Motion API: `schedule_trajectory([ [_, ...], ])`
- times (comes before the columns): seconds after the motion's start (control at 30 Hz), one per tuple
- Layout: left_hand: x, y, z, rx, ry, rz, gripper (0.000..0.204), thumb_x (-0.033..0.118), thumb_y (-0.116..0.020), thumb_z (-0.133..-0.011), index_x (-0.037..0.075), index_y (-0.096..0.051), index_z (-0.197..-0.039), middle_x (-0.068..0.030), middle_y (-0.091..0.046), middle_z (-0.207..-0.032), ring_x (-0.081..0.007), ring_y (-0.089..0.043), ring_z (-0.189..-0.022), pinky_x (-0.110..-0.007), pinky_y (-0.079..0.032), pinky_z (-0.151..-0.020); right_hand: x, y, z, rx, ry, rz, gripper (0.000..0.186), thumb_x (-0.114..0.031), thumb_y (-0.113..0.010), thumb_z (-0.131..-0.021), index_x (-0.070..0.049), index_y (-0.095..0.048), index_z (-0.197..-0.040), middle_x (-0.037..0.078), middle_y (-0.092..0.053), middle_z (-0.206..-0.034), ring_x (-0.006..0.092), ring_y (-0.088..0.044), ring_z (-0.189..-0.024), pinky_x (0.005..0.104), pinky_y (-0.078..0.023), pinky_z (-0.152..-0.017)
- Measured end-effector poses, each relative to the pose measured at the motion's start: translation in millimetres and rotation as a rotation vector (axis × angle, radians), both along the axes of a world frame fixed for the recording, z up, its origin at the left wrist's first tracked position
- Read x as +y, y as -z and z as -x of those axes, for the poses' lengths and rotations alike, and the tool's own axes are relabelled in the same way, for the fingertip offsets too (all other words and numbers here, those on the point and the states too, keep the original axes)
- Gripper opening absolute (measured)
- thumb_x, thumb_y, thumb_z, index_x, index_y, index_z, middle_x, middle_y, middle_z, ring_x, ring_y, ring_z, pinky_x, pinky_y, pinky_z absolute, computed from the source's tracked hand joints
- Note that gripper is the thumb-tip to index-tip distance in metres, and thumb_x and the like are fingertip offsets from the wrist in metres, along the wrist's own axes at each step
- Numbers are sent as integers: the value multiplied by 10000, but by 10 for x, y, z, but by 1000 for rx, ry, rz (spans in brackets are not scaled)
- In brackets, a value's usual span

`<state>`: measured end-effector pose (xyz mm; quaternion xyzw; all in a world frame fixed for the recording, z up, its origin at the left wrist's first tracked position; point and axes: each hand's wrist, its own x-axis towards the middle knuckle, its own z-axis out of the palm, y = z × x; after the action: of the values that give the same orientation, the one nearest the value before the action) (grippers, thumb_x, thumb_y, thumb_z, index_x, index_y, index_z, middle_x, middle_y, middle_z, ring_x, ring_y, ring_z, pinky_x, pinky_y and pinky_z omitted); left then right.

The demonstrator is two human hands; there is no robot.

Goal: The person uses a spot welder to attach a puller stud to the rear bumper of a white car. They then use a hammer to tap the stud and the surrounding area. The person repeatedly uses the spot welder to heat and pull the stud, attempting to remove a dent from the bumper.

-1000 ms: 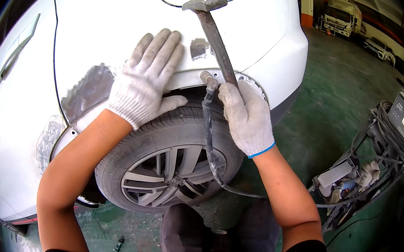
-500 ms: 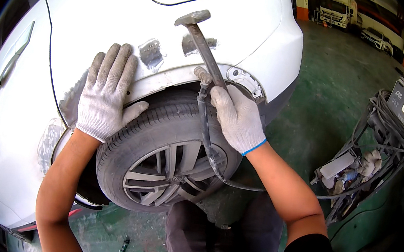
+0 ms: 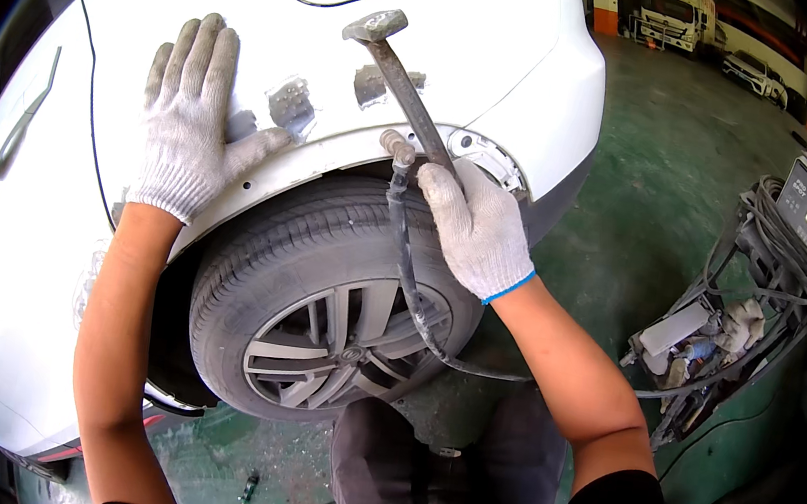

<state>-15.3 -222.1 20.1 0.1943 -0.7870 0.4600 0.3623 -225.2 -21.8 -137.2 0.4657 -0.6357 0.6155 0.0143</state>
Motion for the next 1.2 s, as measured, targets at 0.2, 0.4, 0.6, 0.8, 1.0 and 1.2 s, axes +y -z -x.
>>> schedule_trajectory([
  [0.2,64,201,-47,18,72,-21,1185,805,-688,-876,-12,-344,-1662,-229,-345,-1733,-365,-265,-1649,-544,-167,-1362,-61,-160,-70,-26,-64,77,520,-472,-538,-1134,8,-696,-1017,-23,-513,-738,59,-460,-653,272,-397,-586],
  [0.4,124,477,-128,-4,191,-84,1117,625,-823,-815,-14,-390,-1622,-279,-366,-1693,-432,-288,-1622,-602,-190,-1332,-153,-142,-5,27,-109,34,524,-467,-508,-1150,11,-696,-1046,-37,-509,-779,47,-435,-642,259,-383,-579],
  [0.6,131,658,-381,-83,166,-153,1084,525,-855,-803,-14,-396,-1623,-267,-363,-1702,-446,-283,-1620,-623,-201,-1321,-34,-217,-114,-76,-129,-125,639,-586,-510,-1120,16,-703,-1033,161,-599,-738,263,-603,-713,410,-511,-727],
  [0.8,82,570,-428,-71,191,-92,1063,517,-843,-828,-20,-390,-1625,-272,-380,-1696,-455,-322,-1604,-615,-217,-1317,-44,-60,-99,-93,-124,-140,566,-533,-530,-1131,2,-690,-1035,113,-566,-713,221,-568,-684,404,-489,-680],
  [1.0,79,543,57,-48,254,-50,1121,603,-834,-836,5,-360,-1657,-242,-364,-1714,-408,-306,-1622,-570,-193,-1345,-60,135,-258,-325,-250,-33,476,-463,-557,-1141,-30,-659,-973,15,-549,-710,104,-512,-662,319,-438,-602],
  [1.2,136,543,4,-159,293,-83,1083,498,-869,-782,41,-405,-1647,-167,-386,-1723,-351,-333,-1616,-545,-228,-1360,-159,358,-379,-208,-201,112,403,-391,-581,-1134,-30,-643,-966,18,-543,-721,98,-495,-667,317,-440,-604],
])
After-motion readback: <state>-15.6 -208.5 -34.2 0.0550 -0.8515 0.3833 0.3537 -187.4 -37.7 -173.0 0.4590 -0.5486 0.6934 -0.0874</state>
